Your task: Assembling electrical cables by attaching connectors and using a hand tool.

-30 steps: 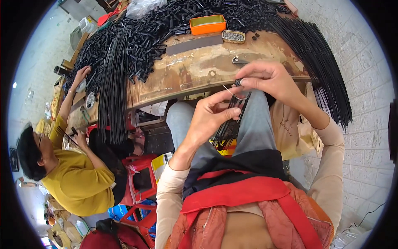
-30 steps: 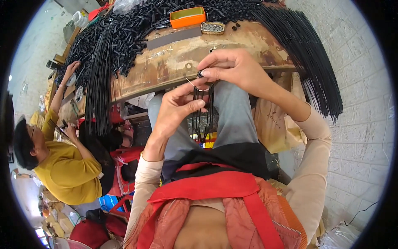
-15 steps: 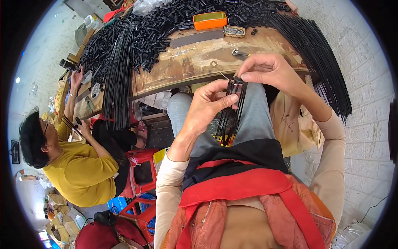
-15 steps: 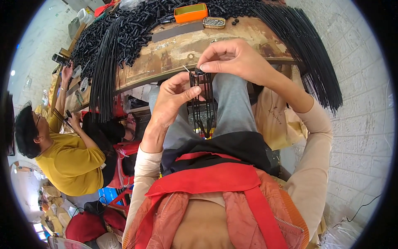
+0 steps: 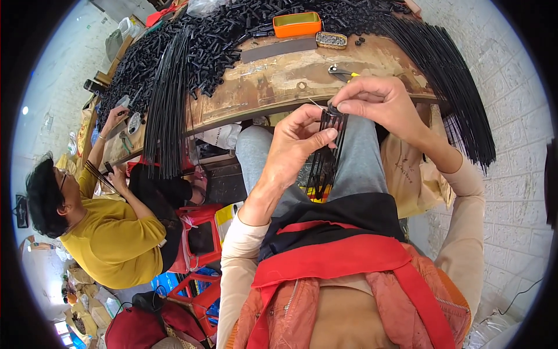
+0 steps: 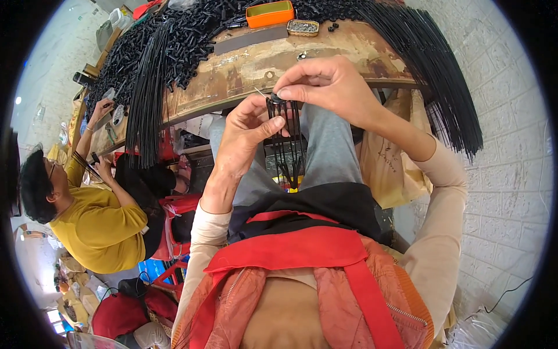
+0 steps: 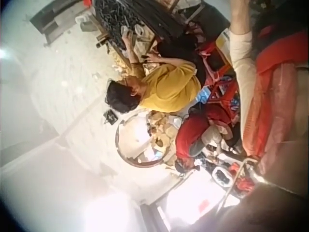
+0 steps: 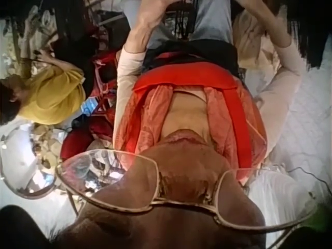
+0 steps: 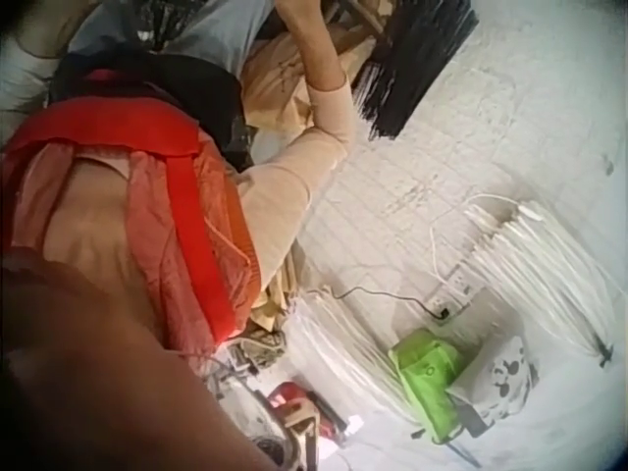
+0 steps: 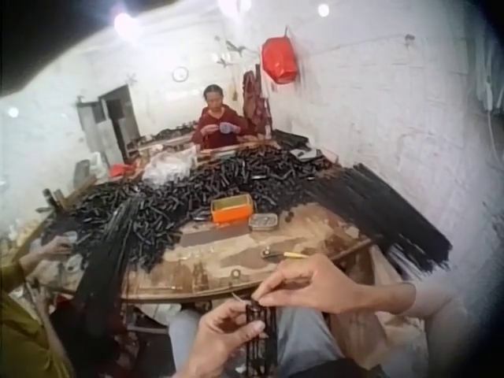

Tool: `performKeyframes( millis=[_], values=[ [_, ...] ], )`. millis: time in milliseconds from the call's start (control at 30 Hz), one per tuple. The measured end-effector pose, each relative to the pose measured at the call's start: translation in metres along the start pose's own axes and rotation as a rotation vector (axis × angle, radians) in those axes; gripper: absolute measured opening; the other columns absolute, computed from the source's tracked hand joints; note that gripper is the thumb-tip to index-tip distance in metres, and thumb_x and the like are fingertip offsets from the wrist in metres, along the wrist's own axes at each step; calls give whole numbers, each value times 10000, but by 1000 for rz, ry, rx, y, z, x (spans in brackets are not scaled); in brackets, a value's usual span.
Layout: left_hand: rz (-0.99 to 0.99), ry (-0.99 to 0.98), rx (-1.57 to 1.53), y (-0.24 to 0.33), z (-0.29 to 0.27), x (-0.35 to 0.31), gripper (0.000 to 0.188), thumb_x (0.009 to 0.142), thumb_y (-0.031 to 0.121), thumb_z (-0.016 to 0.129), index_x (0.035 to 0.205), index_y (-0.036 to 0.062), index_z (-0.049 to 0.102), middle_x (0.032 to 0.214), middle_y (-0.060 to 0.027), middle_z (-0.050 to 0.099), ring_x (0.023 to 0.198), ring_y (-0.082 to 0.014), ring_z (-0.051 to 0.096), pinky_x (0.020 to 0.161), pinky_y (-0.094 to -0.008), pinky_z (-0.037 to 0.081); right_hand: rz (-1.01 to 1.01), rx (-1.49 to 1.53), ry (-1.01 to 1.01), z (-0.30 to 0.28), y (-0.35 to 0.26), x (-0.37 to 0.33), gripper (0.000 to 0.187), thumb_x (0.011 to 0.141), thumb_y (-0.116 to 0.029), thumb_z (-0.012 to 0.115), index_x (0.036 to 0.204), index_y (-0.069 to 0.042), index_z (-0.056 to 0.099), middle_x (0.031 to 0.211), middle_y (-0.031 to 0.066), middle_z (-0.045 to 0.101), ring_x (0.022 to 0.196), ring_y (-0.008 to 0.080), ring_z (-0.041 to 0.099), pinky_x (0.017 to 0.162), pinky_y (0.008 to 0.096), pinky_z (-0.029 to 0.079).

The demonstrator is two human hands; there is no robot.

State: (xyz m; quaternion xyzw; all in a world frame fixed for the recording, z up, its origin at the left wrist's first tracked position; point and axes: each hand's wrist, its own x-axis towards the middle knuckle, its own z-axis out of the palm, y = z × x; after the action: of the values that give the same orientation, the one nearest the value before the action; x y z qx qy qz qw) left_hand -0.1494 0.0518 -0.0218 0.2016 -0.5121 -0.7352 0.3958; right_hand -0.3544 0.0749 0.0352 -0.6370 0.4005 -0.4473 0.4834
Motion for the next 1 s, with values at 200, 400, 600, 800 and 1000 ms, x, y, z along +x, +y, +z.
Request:
performKeyframes(
  millis=[200,400,600,800,1000],
  values=[
    [-17,44,-95,-9,2,-2,179,847,-53,666,1009,5,616,975,-31,664,840,-88,614,727,-257,533,-201,-100,-2,8,19,-4,205,819,64,681,1015,37,625,999,81,634,955,141,609,840,263,500],
    [-91,41,-224,-6,6,-3,186,928,141,626,1061,12,640,930,-54,670,804,-143,644,810,-353,571,-186,43,56,0,20,-10,233,765,84,718,965,20,616,986,102,625,972,172,604,863,311,485],
    [-140,-38,-345,-18,6,3,162,904,76,648,1039,-12,656,963,-63,670,872,-149,658,809,-348,586,-244,110,-28,-14,29,-13,200,775,75,718,951,8,651,991,102,659,967,150,620,876,279,499],
    [-217,-84,-479,-23,15,11,144,894,74,659,1014,-5,650,965,-63,663,869,-162,661,797,-350,589,-297,179,-44,-18,41,-21,219,751,40,743,943,-7,648,999,171,674,958,221,628,876,345,497],
    [67,277,345,-11,43,4,196,854,64,709,1006,-6,606,885,-49,666,786,-130,655,740,-281,549,-330,170,163,-9,44,-28,234,762,96,697,968,11,627,1013,180,667,987,232,619,889,353,498]
  ],
)
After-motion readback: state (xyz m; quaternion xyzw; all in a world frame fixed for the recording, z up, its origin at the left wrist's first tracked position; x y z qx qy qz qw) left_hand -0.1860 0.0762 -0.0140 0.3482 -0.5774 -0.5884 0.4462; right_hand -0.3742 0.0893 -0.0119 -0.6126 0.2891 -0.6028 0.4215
